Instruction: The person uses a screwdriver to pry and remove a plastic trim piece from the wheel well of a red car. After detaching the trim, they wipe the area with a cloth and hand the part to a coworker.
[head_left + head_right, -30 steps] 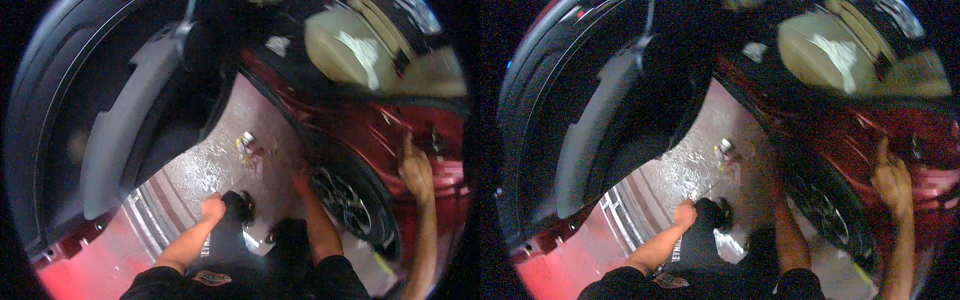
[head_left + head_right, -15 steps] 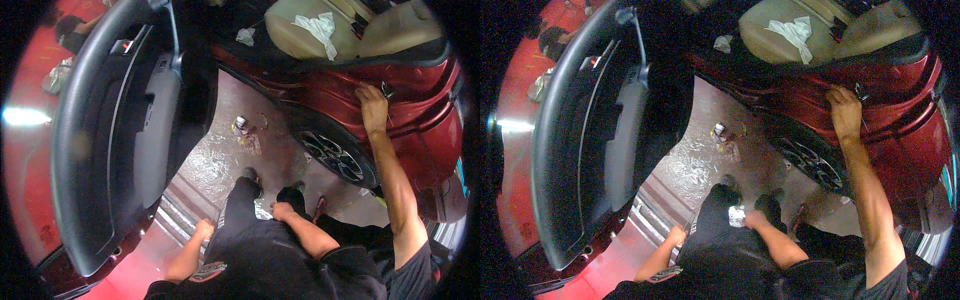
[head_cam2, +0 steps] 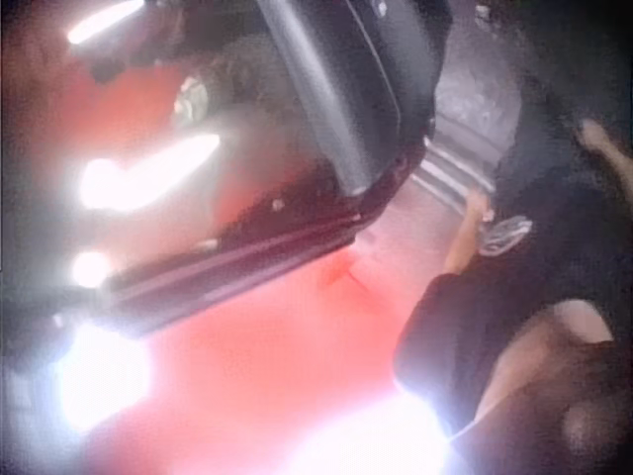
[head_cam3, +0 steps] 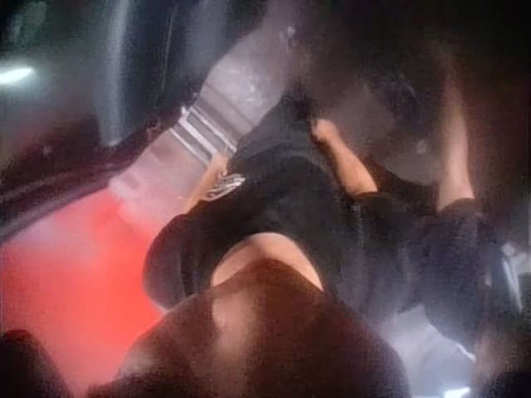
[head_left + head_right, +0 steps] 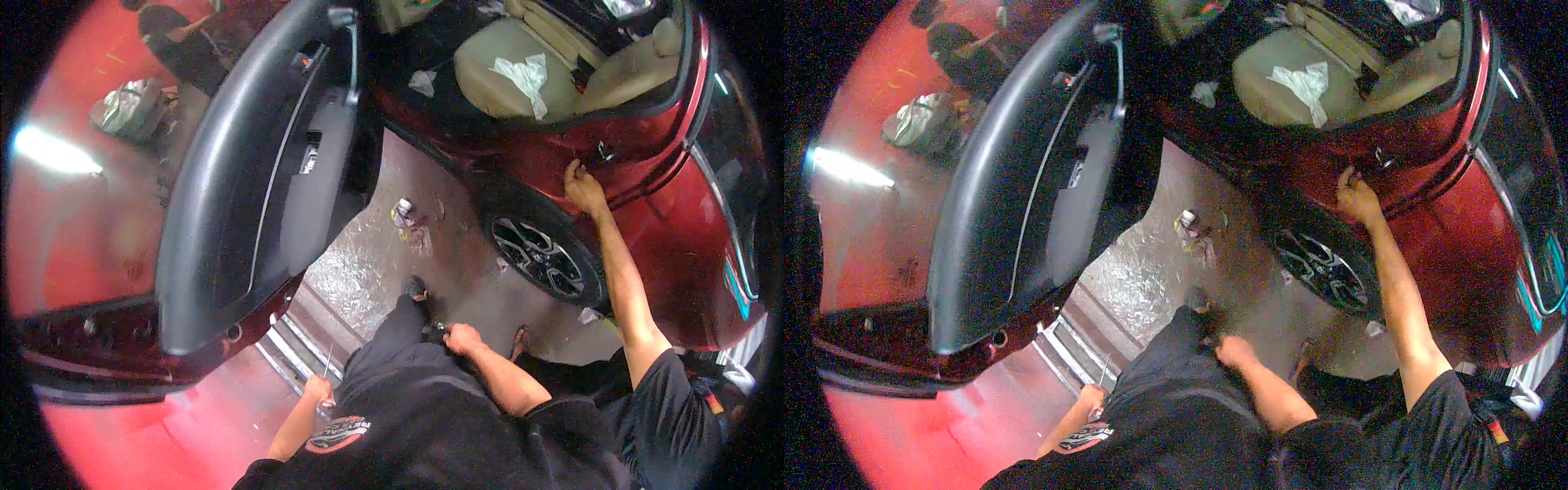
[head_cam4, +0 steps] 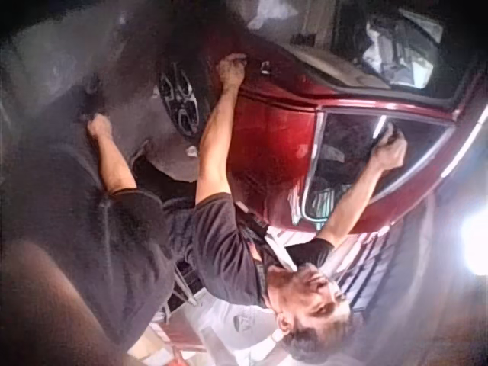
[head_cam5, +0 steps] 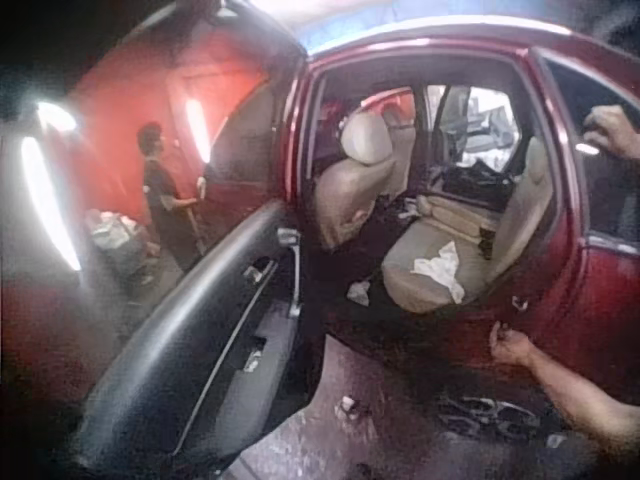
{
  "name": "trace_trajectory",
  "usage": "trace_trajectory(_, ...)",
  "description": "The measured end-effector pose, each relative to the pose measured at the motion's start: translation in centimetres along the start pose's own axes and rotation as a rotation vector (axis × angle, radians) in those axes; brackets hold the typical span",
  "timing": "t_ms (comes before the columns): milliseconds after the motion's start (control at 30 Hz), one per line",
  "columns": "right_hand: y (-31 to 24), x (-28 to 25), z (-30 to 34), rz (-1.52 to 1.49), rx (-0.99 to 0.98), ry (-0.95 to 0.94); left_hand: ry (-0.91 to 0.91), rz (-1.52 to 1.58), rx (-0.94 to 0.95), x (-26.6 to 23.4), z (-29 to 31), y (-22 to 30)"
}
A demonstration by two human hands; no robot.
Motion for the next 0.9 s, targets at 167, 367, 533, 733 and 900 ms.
trace_trajectory(167, 2.7, 2.9, 4.0, -0.136, 0.036, 0.184, -0.36, 0.395, -0.242, 7.5, 3.1, 0.3)
trace_trajectory(367, 7.0, 8.9, 10.0, -0.256, 0.209, 0.283, -0.241, 0.189, -0.071, 1.1, 2.3, -5.2)
trace_trajectory(533, 6.0, 10.1, 13.9, -0.597, 0.174, 0.393, -0.293, 1.26, -0.722, 6.2, 0.3, -11.8)
trace_trajectory(733, 5.4, 10.0, 9.5, -0.619, 0.163, 0.437, -0.339, 1.29, -0.939, 3.1, 0.5, -16.5)
trace_trajectory(900, 6.5, 9.4, 5.6, -0.775, 0.116, 0.515, 0.016, 1.354, -0.774, -1.1, -4.5, -20.5)
Point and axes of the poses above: each hand's wrist, its own z-axis away from the middle knuckle, its own x-axis out of the palm, y = z × x, the point moved 7 cm from there along -z, towards the middle knuckle, and after that the axes turned 6 degrees about -x, right-handed, at the moved point
